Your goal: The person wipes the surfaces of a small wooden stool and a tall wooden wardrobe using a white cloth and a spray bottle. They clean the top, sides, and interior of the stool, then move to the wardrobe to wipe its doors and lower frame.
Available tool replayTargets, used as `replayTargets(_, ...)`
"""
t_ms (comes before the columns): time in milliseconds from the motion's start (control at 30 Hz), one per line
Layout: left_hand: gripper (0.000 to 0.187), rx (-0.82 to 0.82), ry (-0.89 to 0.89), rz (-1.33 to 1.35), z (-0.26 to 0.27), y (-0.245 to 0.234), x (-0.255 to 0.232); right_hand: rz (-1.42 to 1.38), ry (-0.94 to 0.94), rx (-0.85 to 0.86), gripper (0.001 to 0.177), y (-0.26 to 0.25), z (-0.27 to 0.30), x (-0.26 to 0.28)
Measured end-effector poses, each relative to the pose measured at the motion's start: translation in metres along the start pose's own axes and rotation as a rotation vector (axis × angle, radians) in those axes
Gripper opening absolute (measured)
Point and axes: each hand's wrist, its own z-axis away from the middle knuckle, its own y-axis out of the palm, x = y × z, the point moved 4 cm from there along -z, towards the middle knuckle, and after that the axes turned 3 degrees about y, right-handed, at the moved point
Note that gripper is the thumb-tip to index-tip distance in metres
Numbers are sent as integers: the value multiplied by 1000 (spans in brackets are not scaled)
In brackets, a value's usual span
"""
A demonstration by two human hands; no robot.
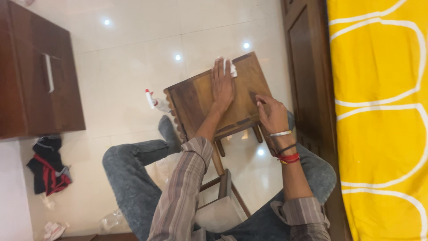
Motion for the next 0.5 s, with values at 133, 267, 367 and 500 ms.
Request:
replayTargets(133,53,24,179,23,-22,26,-42,52,48,-63,20,-17,-1,-10)
replayTargets(267,54,116,330,-53,-12,43,-73,61,69,-116,18,-24,1,-19)
replayTargets(367,53,195,454,-18,32,36,-89,36,76,-153,17,-23,-1,-26)
replayTargets(500,50,320,545,157,83,18,-100,-13,91,-134,18,-22,2,-33)
